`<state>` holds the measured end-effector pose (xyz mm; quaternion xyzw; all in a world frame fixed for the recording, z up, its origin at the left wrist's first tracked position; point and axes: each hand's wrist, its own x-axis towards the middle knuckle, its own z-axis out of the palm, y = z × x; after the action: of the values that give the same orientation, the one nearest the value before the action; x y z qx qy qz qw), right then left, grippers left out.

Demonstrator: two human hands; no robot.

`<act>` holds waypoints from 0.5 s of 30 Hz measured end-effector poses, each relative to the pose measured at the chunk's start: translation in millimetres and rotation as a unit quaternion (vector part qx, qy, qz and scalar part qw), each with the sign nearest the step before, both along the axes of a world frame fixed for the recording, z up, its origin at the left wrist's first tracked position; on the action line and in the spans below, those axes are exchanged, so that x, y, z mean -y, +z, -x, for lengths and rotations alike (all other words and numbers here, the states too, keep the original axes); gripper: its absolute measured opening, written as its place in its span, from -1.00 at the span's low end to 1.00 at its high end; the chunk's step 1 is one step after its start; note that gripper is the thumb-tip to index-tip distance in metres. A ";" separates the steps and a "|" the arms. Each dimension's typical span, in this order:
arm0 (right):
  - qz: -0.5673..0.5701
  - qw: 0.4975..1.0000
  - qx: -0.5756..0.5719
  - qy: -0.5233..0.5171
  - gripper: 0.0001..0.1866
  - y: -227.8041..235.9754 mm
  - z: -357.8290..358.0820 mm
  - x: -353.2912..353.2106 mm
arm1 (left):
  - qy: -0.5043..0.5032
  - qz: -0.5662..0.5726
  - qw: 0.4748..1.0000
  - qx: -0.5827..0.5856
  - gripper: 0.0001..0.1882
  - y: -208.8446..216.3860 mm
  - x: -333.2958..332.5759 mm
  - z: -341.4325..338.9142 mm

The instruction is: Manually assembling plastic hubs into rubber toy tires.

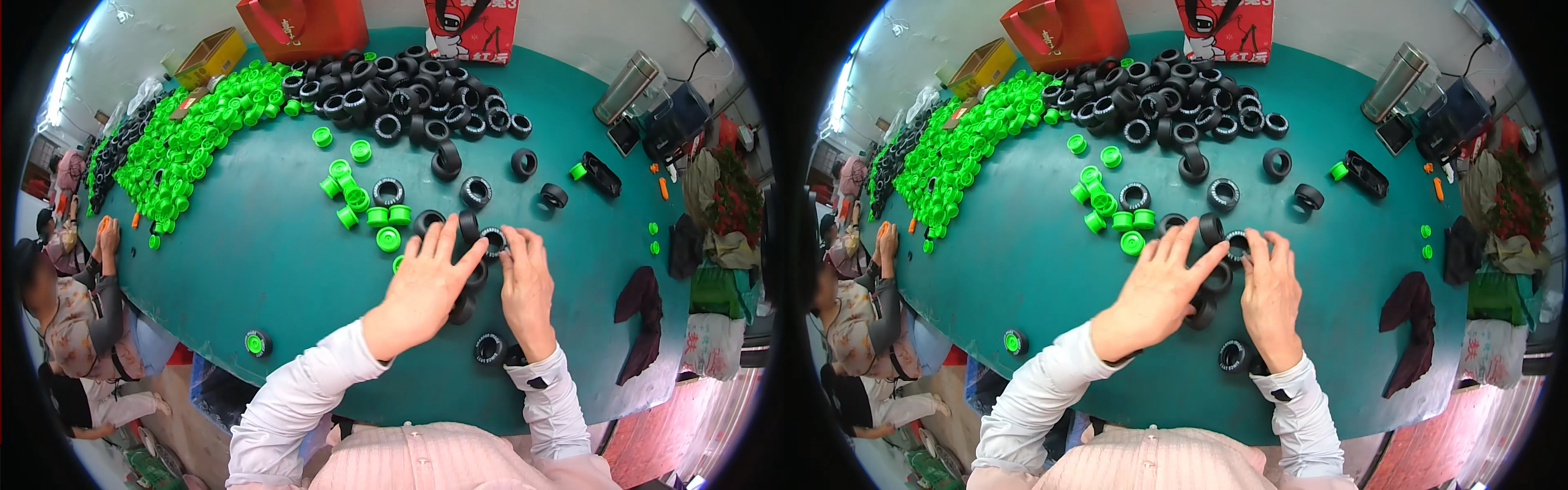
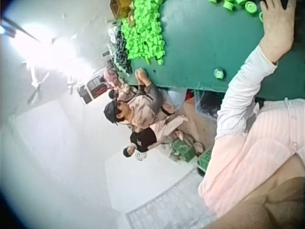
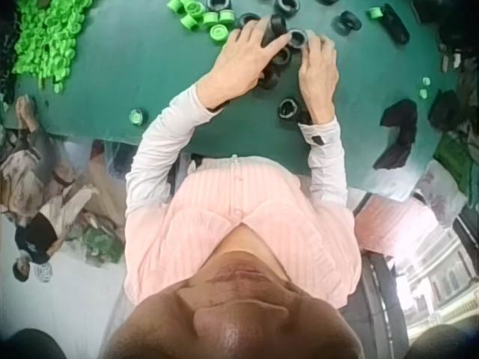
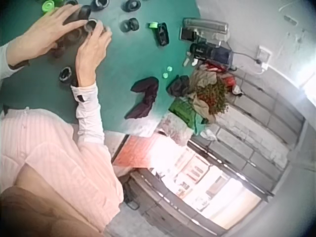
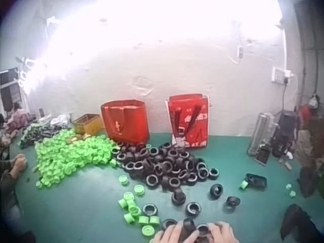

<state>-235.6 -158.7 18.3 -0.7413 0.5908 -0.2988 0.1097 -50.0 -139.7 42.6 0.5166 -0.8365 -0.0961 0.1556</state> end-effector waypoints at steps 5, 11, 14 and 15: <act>0.041 0.998 0.007 0.037 -0.72 13.4 25.1 -60.2 | 0.119 0.053 0.991 -0.027 -0.37 0.8 -4.4 -41.9; 0.097 0.993 -0.056 0.040 -0.76 -6.4 31.2 -70.9 | 0.102 0.024 0.993 -0.059 -0.43 -19.4 -13.2 -65.9; 0.058 0.997 -0.055 0.017 -0.78 -26.1 49.2 -63.8 | 0.106 0.017 0.990 -0.087 -0.47 -23.8 -5.8 -67.7; 0.026 0.999 -0.028 0.008 -0.66 -23.3 49.3 -66.8 | 0.108 0.008 0.990 -0.085 -0.49 -23.4 -5.6 -68.5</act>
<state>-284.9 -92.0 -4.9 -0.7566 0.5799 -0.2923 0.0762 18.5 -134.1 19.2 0.5923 -0.7604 -0.1155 0.2402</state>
